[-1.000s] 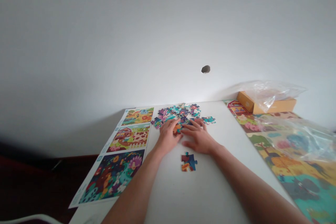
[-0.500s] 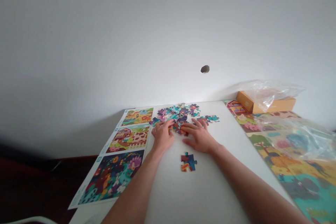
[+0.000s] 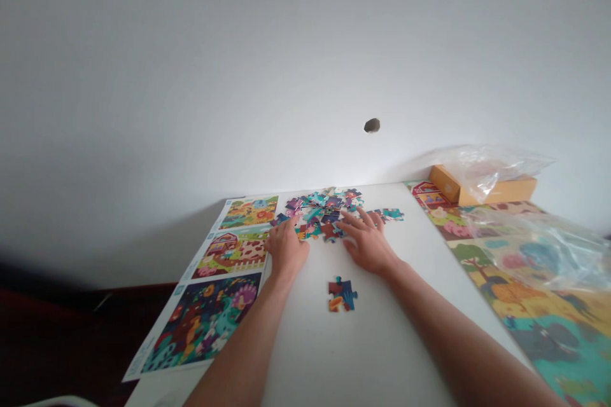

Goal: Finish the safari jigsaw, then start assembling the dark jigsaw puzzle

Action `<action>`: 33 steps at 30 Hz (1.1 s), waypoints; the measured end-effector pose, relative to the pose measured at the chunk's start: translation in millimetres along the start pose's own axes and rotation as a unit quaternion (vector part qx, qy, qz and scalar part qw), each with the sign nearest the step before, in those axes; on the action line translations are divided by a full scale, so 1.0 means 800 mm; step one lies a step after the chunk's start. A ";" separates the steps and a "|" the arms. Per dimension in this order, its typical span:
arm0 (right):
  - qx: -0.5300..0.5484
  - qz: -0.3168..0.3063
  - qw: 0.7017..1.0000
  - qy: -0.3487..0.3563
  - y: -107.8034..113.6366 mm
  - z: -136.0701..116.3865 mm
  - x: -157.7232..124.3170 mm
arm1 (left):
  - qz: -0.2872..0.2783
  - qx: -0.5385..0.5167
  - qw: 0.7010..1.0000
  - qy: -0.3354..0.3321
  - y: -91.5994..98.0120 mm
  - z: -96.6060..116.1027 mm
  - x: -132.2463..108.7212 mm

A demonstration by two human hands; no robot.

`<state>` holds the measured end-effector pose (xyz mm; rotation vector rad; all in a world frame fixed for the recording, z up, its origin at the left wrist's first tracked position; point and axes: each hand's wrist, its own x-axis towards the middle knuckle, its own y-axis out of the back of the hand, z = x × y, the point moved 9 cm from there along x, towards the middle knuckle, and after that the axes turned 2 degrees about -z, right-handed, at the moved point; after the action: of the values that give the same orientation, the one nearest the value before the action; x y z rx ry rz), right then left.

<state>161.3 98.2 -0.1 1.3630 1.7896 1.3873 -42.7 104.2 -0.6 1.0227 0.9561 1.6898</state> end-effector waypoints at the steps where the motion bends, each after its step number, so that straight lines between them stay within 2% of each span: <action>1: 0.007 -0.015 1.000 0.016 -0.004 -0.005 0.000 | -0.001 -0.003 1.000 -0.001 -0.001 -0.001 0.001; 3: 0.014 -0.017 1.000 0.012 -0.004 -0.005 -0.001 | -0.006 -0.021 1.000 -0.014 -0.003 -0.001 0.003; 8: 0.006 0.043 0.997 -0.056 0.012 0.014 0.000 | -0.012 -0.114 0.991 -0.069 -0.006 0.007 0.006; 11: 0.007 0.043 0.998 -0.044 0.013 0.013 0.000 | 0.009 -0.115 0.990 -0.084 -0.003 0.010 0.004; 13: 0.013 0.016 1.000 -0.006 0.008 0.002 -0.001 | 0.025 -0.078 0.993 -0.086 0.000 0.012 0.001; 17: 0.045 -0.087 0.991 0.087 -0.011 -0.029 -0.007 | 0.024 -0.015 0.998 -0.063 0.000 0.014 -0.004; 19: 0.056 -0.106 0.987 0.106 -0.013 -0.036 -0.009 | 0.023 -0.003 0.998 -0.064 0.000 0.017 -0.006; 21: 0.050 -0.079 0.992 0.084 -0.010 -0.029 -0.005 | 0.012 0.000 0.995 -0.098 -0.002 0.027 -0.009; 25: 0.004 0.003 0.999 -0.045 -0.003 0.011 0.002 | -0.045 -0.005 0.977 -0.210 -0.017 0.055 -0.023; 29: -0.011 0.051 0.994 -0.098 0.000 0.030 0.002 | -0.058 -0.034 0.972 -0.225 -0.020 0.061 -0.026; 33: -0.057 0.106 0.986 -0.112 0.012 0.026 0.015 | -0.050 -0.063 0.971 -0.226 -0.020 0.063 -0.020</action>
<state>177.7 117.8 3.4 1.6154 1.4330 1.3567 12.3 101.7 -0.7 1.1858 0.5833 1.3332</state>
